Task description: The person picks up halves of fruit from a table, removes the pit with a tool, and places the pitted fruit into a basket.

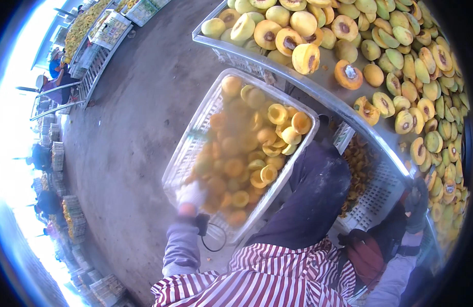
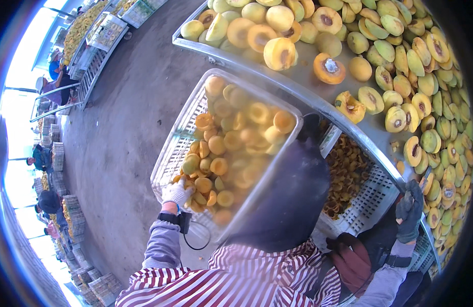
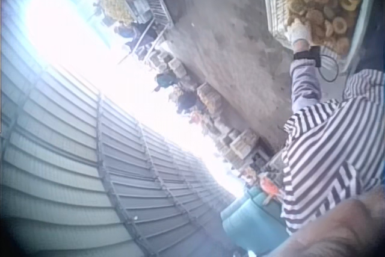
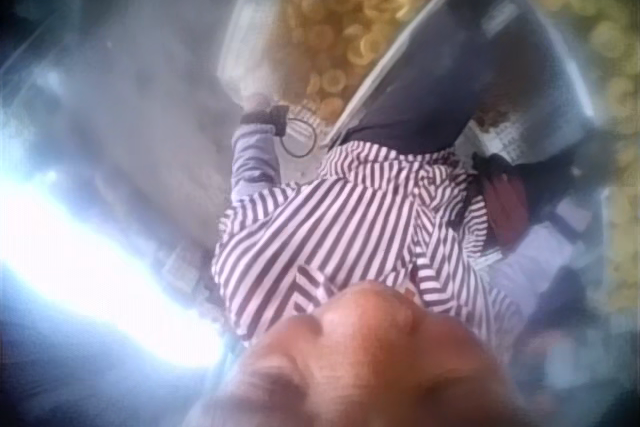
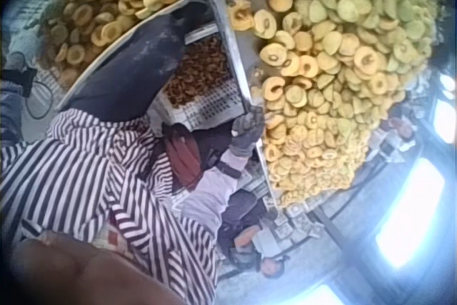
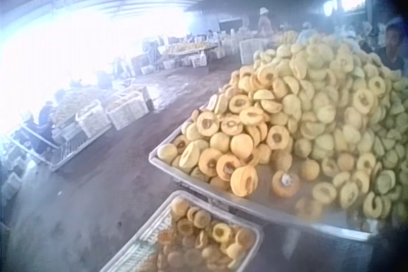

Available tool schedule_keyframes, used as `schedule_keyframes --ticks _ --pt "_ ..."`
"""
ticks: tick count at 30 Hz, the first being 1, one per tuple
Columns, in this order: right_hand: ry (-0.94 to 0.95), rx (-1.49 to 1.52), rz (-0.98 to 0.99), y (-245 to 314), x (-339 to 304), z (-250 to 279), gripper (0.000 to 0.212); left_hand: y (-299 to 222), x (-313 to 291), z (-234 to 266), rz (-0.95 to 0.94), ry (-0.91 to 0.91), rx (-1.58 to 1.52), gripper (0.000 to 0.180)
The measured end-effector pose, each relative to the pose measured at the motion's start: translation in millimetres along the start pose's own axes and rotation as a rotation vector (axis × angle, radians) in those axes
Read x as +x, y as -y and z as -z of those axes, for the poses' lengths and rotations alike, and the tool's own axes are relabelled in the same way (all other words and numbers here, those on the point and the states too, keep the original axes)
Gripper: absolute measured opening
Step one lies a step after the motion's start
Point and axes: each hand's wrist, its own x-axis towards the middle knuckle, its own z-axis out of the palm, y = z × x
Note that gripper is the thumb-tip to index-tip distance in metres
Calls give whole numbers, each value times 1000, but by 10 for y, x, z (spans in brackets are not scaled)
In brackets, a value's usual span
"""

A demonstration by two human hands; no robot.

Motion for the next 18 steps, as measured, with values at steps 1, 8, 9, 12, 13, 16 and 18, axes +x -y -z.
schedule_keyframes --ticks 1,8,9,12,13,16,18 --pt "0 39 -17 0 11 -21 53 -4 80 -3 3 -4 0 46" --pt "-135 -169 37 -142 -30 78 40 -1223 444 1186 -760 -841 -383 35" --pt "-133 -196 31 -185 -37 149 38 -1365 489 1407 -754 -844 -339 38" --pt "-121 -188 -12 -112 -9 66 35 -1596 1095 1513 -737 -893 -327 44" --pt "-115 -157 -51 -51 4 7 34 -1632 1290 1419 -640 -979 -250 47" --pt "-114 62 -192 24 -64 31 34 -1854 962 1710 -554 -780 -136 53" --pt "-198 157 -259 128 -47 -115 35 -1732 811 1664 -550 -766 241 58"
